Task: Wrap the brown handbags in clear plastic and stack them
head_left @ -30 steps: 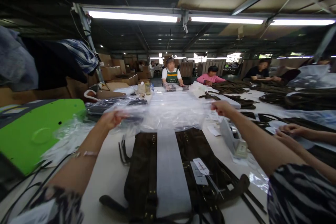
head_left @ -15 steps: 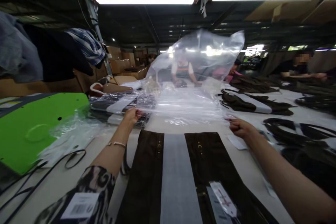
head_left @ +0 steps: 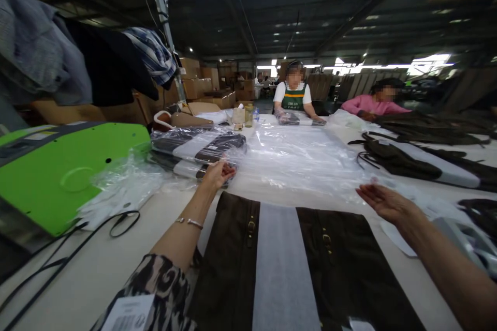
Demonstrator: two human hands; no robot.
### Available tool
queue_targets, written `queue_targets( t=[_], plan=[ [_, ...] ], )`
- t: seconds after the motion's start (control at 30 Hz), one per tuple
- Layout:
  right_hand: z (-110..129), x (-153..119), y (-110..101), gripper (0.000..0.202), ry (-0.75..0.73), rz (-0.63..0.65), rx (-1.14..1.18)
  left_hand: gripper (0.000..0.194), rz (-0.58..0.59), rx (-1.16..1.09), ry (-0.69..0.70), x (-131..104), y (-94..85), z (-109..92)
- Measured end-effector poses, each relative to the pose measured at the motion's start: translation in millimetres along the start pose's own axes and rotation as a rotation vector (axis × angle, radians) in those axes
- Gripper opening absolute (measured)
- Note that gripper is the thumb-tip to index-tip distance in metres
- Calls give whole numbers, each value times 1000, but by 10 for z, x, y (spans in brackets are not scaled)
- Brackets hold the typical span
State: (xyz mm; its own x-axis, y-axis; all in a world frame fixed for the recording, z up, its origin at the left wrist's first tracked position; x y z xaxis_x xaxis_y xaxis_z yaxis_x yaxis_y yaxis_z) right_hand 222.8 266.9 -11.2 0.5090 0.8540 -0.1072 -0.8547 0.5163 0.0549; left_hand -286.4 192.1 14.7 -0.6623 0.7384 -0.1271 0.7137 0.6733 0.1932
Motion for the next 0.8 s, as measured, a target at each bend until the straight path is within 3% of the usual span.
queue_targets(
  t=[0.1, 0.2, 0.27, 0.33, 0.5, 0.7, 0.8],
  plan=[
    [-169, -188, -10, 26, -25, 5, -186, 34, 8, 182, 133, -242, -108, 231],
    [-352, -471, 78, 35, -375, 63, -786, 21, 26, 712, 463, -455, -255, 465],
    [-502, -635, 156, 36, -593, 77, -1117, 25, 23, 1093, 652, -521, -316, 613],
    [-617, -722, 182, 37, -684, 57, -1279, 35, 1, 1258, 675, -509, -367, 715],
    [-701, -627, 73, 47, -492, 74, -1293, 44, -32, 1363, 606, -398, -437, 671],
    [-689, -484, -17, 47, -483, 235, -1161, 40, 168, 1422, 570, -404, -573, 547],
    [-689, -508, -78, 51, -529, 204, -1103, 38, 257, 1417, 558, -408, -629, 599]
  ],
)
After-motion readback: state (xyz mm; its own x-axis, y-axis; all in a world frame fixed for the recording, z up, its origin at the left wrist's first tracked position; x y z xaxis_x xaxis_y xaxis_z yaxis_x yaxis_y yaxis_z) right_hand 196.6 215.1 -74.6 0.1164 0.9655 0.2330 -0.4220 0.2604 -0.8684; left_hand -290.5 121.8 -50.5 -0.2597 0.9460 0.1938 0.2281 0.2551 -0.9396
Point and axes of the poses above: each hand's wrist, its own x-axis towards the middle knuckle, its own y-axis out of the palm, z = x × y, the point moved 5 cm from there along x, towards the middle knuckle, and after that the axes turned 12 degrees about -z, right-handed, at the moved point
